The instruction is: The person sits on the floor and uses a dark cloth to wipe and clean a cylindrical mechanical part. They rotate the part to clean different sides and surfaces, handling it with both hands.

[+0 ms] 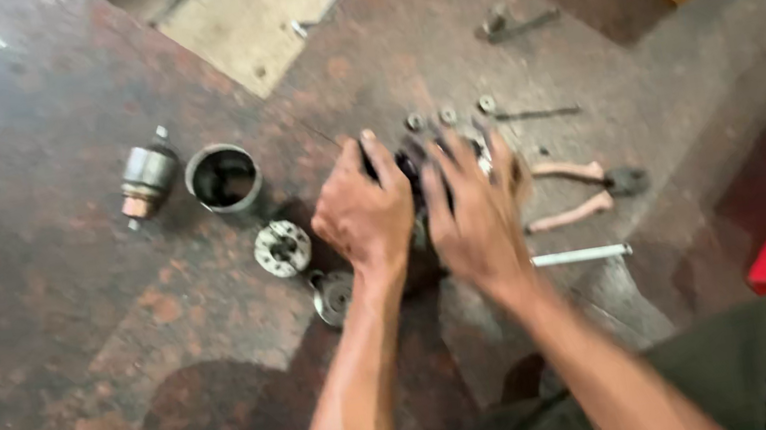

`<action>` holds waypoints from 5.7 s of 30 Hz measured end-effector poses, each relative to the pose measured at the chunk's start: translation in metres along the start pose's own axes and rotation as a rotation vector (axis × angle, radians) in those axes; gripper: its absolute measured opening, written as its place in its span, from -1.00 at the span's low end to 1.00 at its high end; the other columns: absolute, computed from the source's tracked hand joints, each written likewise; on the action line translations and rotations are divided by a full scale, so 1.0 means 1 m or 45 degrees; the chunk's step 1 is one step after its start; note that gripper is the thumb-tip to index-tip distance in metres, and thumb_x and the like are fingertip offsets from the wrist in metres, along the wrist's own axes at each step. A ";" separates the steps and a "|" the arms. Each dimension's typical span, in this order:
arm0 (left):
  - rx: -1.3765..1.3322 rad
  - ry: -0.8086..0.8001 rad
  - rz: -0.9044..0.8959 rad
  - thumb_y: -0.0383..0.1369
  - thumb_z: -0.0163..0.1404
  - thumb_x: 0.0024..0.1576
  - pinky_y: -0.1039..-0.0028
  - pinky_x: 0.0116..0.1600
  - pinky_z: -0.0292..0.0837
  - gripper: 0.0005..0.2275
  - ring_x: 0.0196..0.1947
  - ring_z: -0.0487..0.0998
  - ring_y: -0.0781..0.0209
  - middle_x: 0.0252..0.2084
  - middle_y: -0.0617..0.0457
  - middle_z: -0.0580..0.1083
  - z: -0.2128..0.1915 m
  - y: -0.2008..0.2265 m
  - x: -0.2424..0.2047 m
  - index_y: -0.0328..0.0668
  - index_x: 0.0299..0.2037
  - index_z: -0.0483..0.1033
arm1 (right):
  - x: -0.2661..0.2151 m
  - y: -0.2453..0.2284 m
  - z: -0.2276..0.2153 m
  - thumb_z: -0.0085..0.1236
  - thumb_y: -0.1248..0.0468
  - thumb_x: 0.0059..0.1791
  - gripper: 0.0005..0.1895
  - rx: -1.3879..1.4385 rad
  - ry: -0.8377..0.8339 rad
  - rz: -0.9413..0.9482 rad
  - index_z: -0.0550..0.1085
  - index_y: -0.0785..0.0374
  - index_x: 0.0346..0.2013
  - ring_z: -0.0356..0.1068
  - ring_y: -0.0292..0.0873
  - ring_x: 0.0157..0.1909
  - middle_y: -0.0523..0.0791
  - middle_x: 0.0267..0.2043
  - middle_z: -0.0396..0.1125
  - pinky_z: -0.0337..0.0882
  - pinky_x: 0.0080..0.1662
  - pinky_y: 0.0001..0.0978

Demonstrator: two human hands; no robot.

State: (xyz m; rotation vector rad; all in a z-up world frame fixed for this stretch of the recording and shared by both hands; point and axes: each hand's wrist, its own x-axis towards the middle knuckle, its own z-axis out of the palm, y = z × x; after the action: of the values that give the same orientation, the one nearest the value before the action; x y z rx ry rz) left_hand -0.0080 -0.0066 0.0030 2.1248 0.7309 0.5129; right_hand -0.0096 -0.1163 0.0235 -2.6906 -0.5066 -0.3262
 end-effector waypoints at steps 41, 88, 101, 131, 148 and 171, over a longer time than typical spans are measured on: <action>0.052 -0.145 -0.317 -0.03 -0.16 0.20 -0.12 -0.08 0.44 -0.61 -0.19 0.59 -0.39 -0.25 -0.31 0.59 -0.008 0.013 0.011 -0.04 -0.12 0.68 | 0.000 -0.004 -0.001 -0.09 -0.08 0.12 -0.50 -0.089 -0.102 0.068 0.42 -0.04 0.30 -0.11 0.23 0.52 -0.05 0.56 -0.01 -0.19 0.39 0.31; -0.111 -0.126 -0.267 0.07 -0.34 0.29 -0.11 -0.07 0.39 -0.43 -0.20 0.56 -0.43 -0.32 -0.34 0.56 0.011 -0.022 0.005 -0.21 -0.25 0.67 | -0.015 0.013 -0.026 0.28 0.28 -0.15 -0.47 0.153 0.069 -0.106 0.50 0.31 0.13 0.15 0.24 0.28 0.13 0.22 0.25 0.19 0.27 0.05; -0.239 0.133 0.002 0.01 -0.11 0.30 0.03 0.08 0.37 -0.51 0.02 0.49 -0.43 -0.01 -0.44 0.52 0.025 -0.035 -0.027 -0.34 -0.16 0.68 | -0.033 -0.025 -0.027 0.11 0.37 0.03 -0.65 0.477 0.216 0.003 0.51 0.33 0.12 0.36 0.15 0.05 0.16 0.00 0.26 0.39 0.09 -0.11; -0.360 -0.140 -0.266 -0.06 0.01 0.27 0.06 -0.22 0.37 -0.57 -0.41 0.50 -0.36 -0.41 -0.37 0.51 0.041 -0.055 -0.005 -0.40 -0.32 0.62 | -0.033 -0.034 0.002 0.11 0.22 0.07 -0.67 0.021 0.152 0.059 0.57 0.18 0.11 0.05 0.25 0.36 0.13 0.37 0.10 0.01 0.27 0.17; -0.613 -0.266 -0.767 -0.02 0.04 0.14 0.14 -0.03 0.48 -0.56 -0.14 0.67 -0.18 -0.21 -0.24 0.64 0.020 -0.031 0.015 -0.36 -0.19 0.63 | -0.007 0.032 -0.034 -0.14 0.05 0.17 -0.55 1.498 -0.205 0.807 0.46 0.20 0.23 0.45 -0.23 -0.23 -0.05 -0.11 0.47 0.45 -0.20 -0.38; -0.132 -0.422 -0.391 -0.15 0.24 -0.04 0.13 0.11 0.43 -0.57 0.00 0.59 -0.19 -0.09 -0.19 0.60 -0.044 0.042 -0.001 -0.17 0.00 0.58 | -0.049 0.022 -0.023 -0.08 0.12 0.12 -0.58 1.477 -0.128 1.242 0.23 0.19 0.23 0.44 -0.25 -0.02 -0.15 0.00 0.41 0.45 -0.02 -0.31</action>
State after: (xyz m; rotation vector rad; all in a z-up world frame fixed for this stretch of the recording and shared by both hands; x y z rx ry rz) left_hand -0.0208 -0.0039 0.0627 1.8918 0.7995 0.0307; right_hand -0.0490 -0.1590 0.0231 -1.5215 0.4994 0.3105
